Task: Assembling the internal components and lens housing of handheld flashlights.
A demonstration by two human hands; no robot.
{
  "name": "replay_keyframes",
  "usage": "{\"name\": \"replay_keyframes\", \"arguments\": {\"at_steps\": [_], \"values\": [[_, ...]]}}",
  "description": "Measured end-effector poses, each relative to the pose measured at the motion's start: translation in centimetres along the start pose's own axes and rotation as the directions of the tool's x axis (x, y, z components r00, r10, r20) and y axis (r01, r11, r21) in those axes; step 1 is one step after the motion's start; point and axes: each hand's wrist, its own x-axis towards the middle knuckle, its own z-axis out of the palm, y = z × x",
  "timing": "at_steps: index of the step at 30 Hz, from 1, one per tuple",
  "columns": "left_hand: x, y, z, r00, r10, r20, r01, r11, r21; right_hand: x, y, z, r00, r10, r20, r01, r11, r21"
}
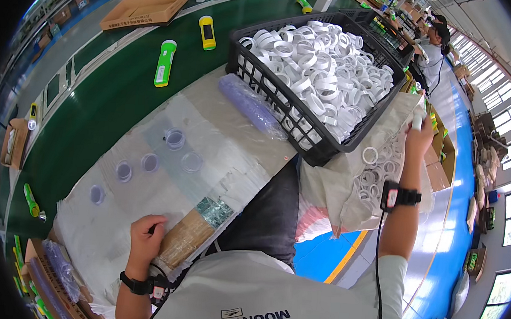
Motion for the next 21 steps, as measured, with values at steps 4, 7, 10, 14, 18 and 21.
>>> {"name": "replay_keyframes", "arguments": {"at_steps": [4,7,10,14,18,21], "values": [[0.5,0.6,0.1,1.000,0.009,0.014,-0.010,0.998,0.058,-7.6,10.9,1.2,0.932,-0.146,0.332,0.216,0.959,-0.185],[0.6,0.9,0.3,0.999,0.028,0.026,-0.030,0.994,0.104,-10.8,10.2,3.2,0.850,-0.079,0.521,0.178,0.974,-0.142],[0.5,0.8,0.4,1.000,0.029,0.003,-0.029,0.996,0.087,-10.7,9.3,3.4,0.848,0.054,0.527,0.032,0.988,-0.154],[0.2,0.9,0.2,1.000,0.022,-0.008,-0.022,0.998,0.050,-7.2,14.5,1.1,0.942,-0.063,0.331,0.126,0.977,-0.173],[0.2,0.9,0.3,1.000,0.002,0.020,-0.002,0.999,0.044,-4.4,4.4,-3.5,0.964,0.178,0.200,-0.199,0.976,0.088],[0.3,0.9,0.3,1.000,0.010,0.022,-0.011,0.999,0.043,-1.0,0.8,-2.2,0.946,-0.161,0.280,0.149,0.987,0.061]]}}
